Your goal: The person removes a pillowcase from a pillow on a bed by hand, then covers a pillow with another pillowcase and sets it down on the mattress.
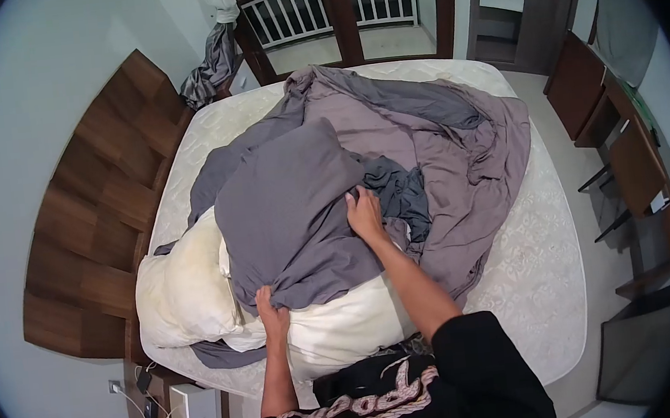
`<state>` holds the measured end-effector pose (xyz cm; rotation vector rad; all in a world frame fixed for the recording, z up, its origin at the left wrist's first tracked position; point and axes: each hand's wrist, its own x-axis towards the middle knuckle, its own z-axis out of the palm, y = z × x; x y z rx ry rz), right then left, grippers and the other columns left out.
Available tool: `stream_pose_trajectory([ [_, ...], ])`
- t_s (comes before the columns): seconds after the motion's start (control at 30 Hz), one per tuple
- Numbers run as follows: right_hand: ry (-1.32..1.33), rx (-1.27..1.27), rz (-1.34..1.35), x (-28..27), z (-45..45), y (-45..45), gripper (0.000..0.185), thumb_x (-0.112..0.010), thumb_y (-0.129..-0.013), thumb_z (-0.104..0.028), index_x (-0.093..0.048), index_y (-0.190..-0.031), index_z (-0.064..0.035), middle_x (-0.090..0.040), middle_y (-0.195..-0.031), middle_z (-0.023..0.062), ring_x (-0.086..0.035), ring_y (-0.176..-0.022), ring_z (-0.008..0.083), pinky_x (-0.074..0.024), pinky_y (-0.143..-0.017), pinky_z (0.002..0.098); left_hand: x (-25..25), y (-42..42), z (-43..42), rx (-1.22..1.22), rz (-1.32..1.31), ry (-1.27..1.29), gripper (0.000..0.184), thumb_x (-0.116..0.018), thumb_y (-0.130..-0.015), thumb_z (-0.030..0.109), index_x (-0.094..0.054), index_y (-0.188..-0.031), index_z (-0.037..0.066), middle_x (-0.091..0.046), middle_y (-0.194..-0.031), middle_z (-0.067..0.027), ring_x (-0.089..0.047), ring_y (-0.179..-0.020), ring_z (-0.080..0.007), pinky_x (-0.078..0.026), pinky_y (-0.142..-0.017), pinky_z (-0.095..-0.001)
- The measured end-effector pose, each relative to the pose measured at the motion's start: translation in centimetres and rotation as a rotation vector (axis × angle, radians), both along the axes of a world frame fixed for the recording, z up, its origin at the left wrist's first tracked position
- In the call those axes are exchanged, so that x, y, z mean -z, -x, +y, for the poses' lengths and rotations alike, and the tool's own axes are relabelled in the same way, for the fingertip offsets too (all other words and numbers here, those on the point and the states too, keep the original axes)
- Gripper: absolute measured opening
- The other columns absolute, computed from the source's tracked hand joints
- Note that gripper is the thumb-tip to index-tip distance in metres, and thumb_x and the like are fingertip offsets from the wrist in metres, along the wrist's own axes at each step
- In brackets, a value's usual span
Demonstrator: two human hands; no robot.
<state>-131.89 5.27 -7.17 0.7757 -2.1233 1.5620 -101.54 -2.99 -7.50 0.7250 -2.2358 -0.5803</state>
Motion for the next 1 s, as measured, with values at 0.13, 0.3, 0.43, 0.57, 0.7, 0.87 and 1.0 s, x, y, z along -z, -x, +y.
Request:
stream_pose_trajectory([
  [0.13, -0.259, -0.042, -0.436, 1.1, -0.8, 1.1, 0.028, -0.053, -0.095, -0.025, -0.06, -0.09, 0.0015, -0.063, -0.091, 0.0264, -0.059, -0.09, 0.0443, -0.0466, -0.077, 0.0502, -1.2, -0.1, 0.7, 0.019, -0.049, -0.01, 0.038, -0.057, -0.061, 0.0, -0.053, -0.099, -0.002, -0.053, -0.093, -0.018, -0.048, -0.093, -0.0395, -0.036, -0.087, -0.0445],
  [0.3, -0.31, 0.019, -0.426, 3.5, 2.6, -0.3, 0.03, -0.054, -0.094, -0.026, -0.059, -0.087, 0.0023, -0.062, -0.084, 0.0285, -0.059, -0.083, 0.0476, -0.0466, -0.073, 0.0515, -6.8, 0.1, -0.3, 0.321, -0.282, -0.118, 0.044, -0.063, -0.069, 0.008, -0.055, -0.112, 0.001, -0.055, -0.107, -0.0173, -0.05, -0.105, -0.0376, -0.035, -0.097, -0.0421],
  [0.43, -0.479, -0.13, -0.262, 6.4, 7.5, -2.2, 0.028, -0.051, -0.095, -0.024, -0.059, -0.086, 0.0007, -0.061, -0.076, 0.0275, -0.06, -0.074, 0.0475, -0.0452, -0.067, 0.0527, -13.2, 3.0, -2.5, 0.759, -0.307, -0.6, 0.055, -0.072, -0.076, 0.02, -0.052, -0.126, 0.007, -0.053, -0.124, -0.0141, -0.047, -0.121, -0.0341, -0.032, -0.104, -0.0414],
  [0.57, -0.432, -0.265, -0.308, 3.8, 9.4, -3.6, 0.024, -0.052, -0.095, -0.018, -0.056, -0.081, 0.0024, -0.058, -0.068, 0.0234, -0.058, -0.061, 0.0381, -0.043, -0.057, 0.0435, -11.8, 8.7, -2.1, 0.345, -0.197, 0.047, 0.045, -0.072, -0.08, 0.022, -0.056, -0.118, 0.006, -0.055, -0.121, -0.012, -0.05, -0.116, -0.0312, -0.032, -0.105, -0.041],
  [0.7, -0.397, -0.568, -0.296, -2.2, 10.9, -4.6, 0.027, -0.052, -0.094, -0.02, -0.055, -0.079, 0.0023, -0.057, -0.065, 0.0223, -0.059, -0.06, 0.0353, -0.0437, -0.057, 0.0432, -8.1, 10.1, -2.5, 0.219, -0.046, 0.262, 0.014, -0.066, -0.083, 0.014, -0.061, -0.092, 0.005, -0.059, -0.094, -0.0099, -0.054, -0.094, -0.0293, -0.035, -0.095, -0.0403],
  [0.87, -0.301, -0.383, -0.438, -2.5, 11.6, -3.5, 0.034, -0.056, -0.094, -0.026, -0.052, -0.078, 0.0036, -0.05, -0.059, 0.015, -0.046, -0.053, 0.0225, -0.0398, -0.054, 0.0371, -7.7, 5.0, 0.4, 0.195, -0.004, 0.123, 0.011, -0.063, -0.085, 0.011, -0.06, -0.078, 0.003, -0.054, -0.075, -0.0108, -0.052, -0.077, -0.0306, -0.037, -0.083, -0.0399],
  [1.0, -0.221, -0.096, -0.115, 1.5, 6.5, -1.7, 0.041, -0.051, -0.097, -0.035, -0.061, -0.103, 0.0046, -0.063, -0.091, 0.0242, -0.062, -0.086, 0.0356, -0.0469, -0.079, 0.0429, -7.0, 2.8, 2.5, 0.267, -0.157, 0.025, 0.012, -0.062, -0.087, 0.01, -0.059, -0.079, 0.002, -0.055, -0.076, -0.0112, -0.052, -0.078, -0.0305, -0.037, -0.082, -0.0388],
])
